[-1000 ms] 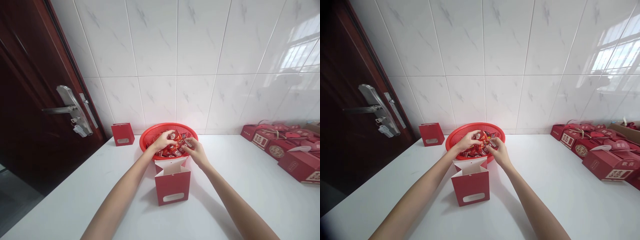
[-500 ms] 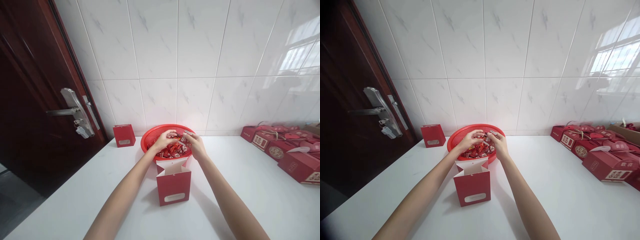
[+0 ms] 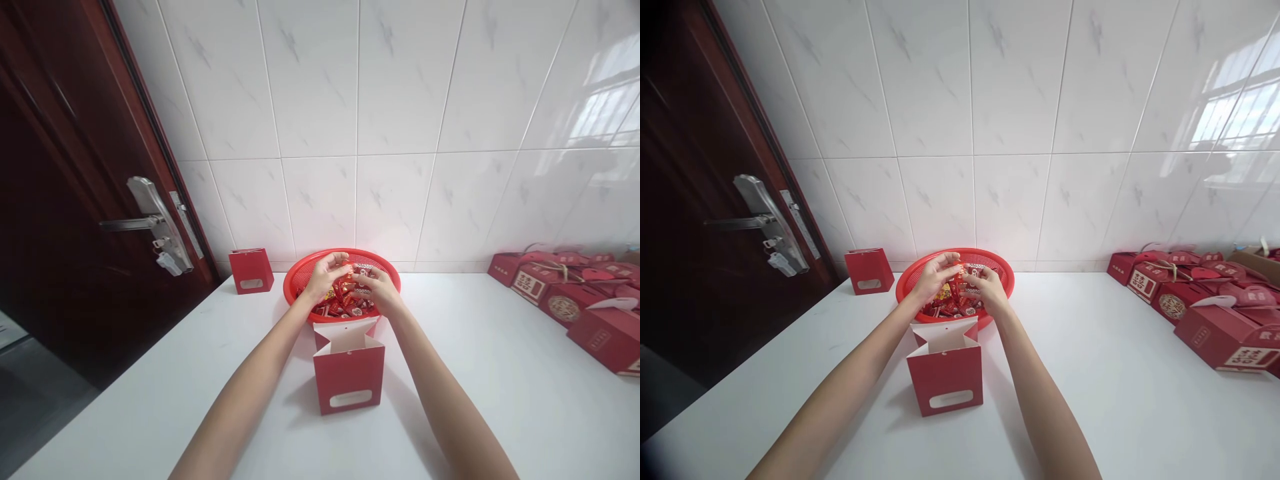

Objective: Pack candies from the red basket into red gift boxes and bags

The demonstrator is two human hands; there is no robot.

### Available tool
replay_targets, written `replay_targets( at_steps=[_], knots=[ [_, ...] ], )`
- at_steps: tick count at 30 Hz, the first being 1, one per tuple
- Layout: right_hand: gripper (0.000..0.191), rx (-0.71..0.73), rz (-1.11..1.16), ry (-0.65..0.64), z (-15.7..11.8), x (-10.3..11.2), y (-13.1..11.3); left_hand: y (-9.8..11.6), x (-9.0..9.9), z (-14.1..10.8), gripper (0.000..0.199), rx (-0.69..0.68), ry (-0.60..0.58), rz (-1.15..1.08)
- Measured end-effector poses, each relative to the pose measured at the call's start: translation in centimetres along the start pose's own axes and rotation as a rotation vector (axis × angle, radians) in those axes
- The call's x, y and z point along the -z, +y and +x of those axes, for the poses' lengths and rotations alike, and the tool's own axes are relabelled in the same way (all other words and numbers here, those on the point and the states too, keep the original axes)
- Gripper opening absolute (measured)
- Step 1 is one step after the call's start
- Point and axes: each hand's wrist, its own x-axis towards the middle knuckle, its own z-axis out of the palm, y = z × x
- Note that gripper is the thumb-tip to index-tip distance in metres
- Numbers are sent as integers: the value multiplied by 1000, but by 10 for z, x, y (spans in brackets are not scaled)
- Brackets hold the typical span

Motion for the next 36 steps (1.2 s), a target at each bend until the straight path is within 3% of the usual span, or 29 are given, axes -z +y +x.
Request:
replay_targets(
  at_steps=[12, 20, 26, 36],
  knots=[
    [44, 71, -9, 31, -4, -3, 0, 4, 0, 0, 35, 86, 18, 41],
    [50, 66, -14, 22, -2, -1, 0, 3, 2, 2, 29, 12, 56, 27],
    [41, 50, 19, -3, -1, 3, 0, 2, 2, 2, 29, -63, 69, 61],
    [38, 16, 73, -115, -2, 4, 0, -5, 2, 4, 38, -82, 6, 156]
  ],
)
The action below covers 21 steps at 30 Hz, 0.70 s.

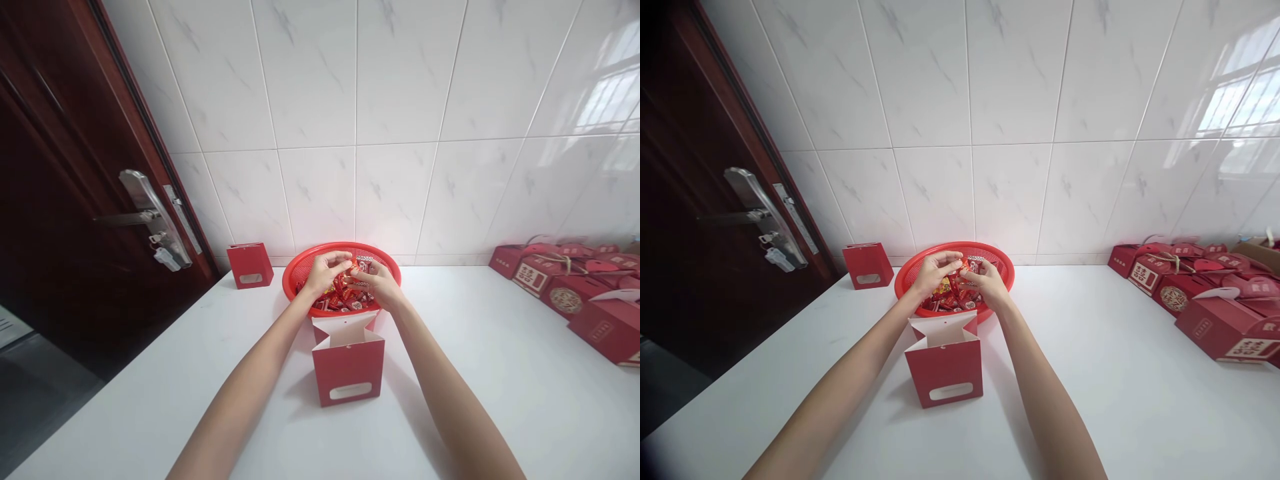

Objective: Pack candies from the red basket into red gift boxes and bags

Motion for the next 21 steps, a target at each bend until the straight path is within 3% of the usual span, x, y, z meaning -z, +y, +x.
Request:
replay_targets(
  at_steps=[7, 13, 16, 19, 21],
  knots=[
    [34, -8, -2, -23, -2, 0, -1, -2, 3, 1, 44, 57, -46, 93],
    [37, 25, 44, 40, 1, 4, 1, -10, 7, 1, 23, 179, -65, 374],
    [39, 27, 62, 66, 4, 6, 2, -13, 10, -4, 10, 313, -256, 571],
    [39, 17, 69, 79, 4, 6, 2, -12, 9, -8, 11, 429, -500, 697],
    [39, 10, 71, 83, 4, 6, 2, -10, 8, -9, 12, 458, -583, 754]
  ],
)
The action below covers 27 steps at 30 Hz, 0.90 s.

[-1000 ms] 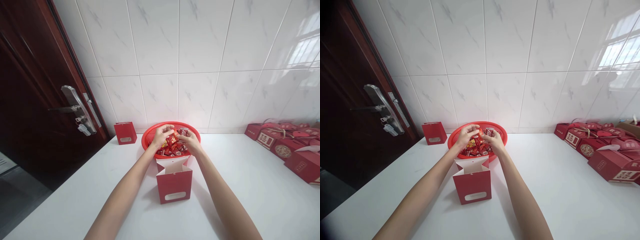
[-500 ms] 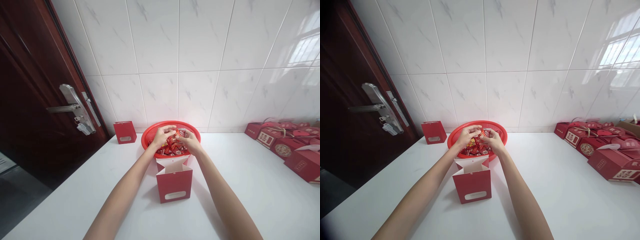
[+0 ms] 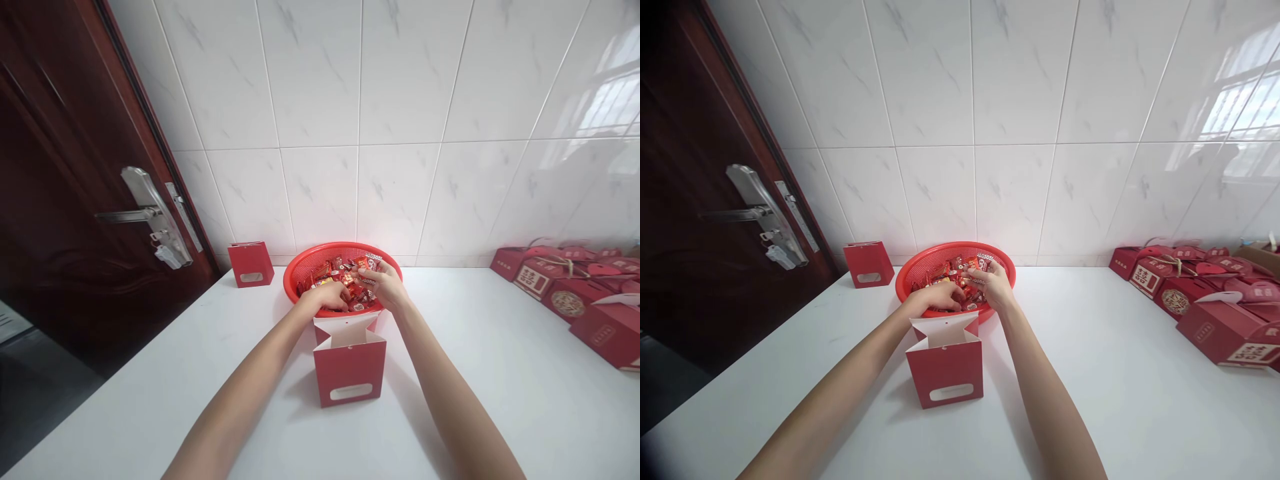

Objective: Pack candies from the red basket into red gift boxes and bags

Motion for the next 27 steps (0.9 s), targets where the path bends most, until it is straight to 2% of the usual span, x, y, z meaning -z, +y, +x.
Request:
replay_targets(
  at_steps=[6, 17, 19, 24, 27],
  knots=[
    [38, -9, -3, 6, -3, -2, -3, 3, 2, 0, 8, -12, -69, 70],
    [37, 13, -18, 24, -1, -1, 1, -8, -3, 5, 17, -74, 94, -145],
    [37, 17, -16, 29, -1, -1, 1, -9, -1, 6, 20, -91, 178, -219],
    [37, 35, -7, 51, 0, 0, 2, -8, 7, 11, 29, -148, 552, -471],
    [36, 35, -13, 56, 0, 0, 2, -7, 9, 10, 31, -167, 619, -608]
  ],
)
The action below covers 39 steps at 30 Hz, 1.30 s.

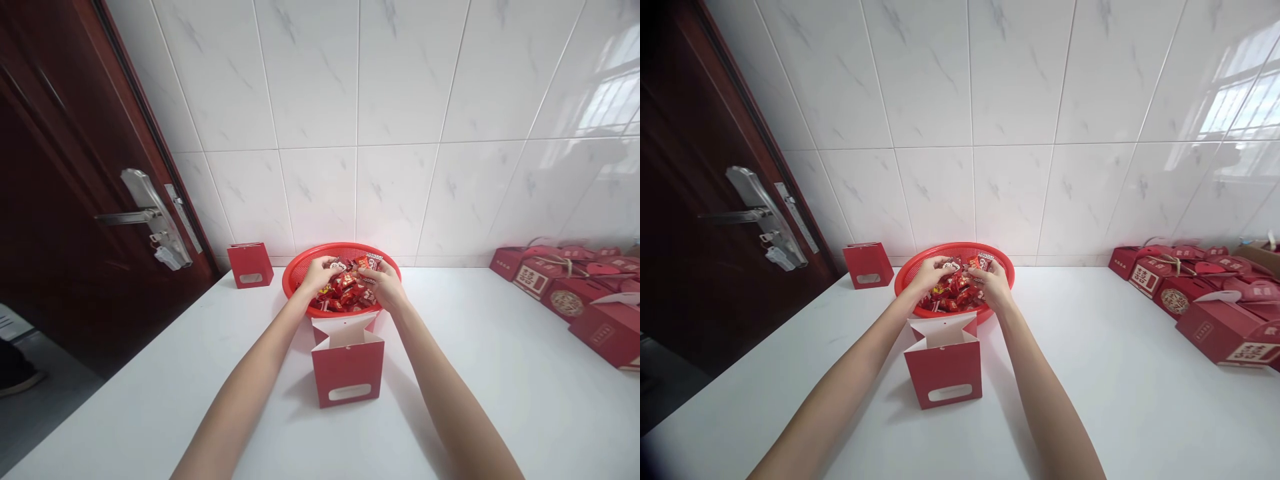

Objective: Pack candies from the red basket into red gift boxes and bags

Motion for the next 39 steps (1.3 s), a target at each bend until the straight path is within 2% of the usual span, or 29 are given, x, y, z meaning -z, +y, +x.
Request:
replay_targets(
  at_steps=[6, 16, 24, 39],
  knots=[
    [33, -7, -10, -12, -1, -1, -1, 6, -3, -5, 33, 48, -22, -170],
    [34, -12, -28, -39, -2, -1, -1, 7, -3, 0, 23, 84, -44, -267],
    [27, -31, -35, -77, -5, -4, -3, 12, 0, -5, 44, -20, -21, -302],
    [25, -95, -39, -109, -8, -6, -6, 15, -2, -10, 49, -49, -76, -329]
  ],
)
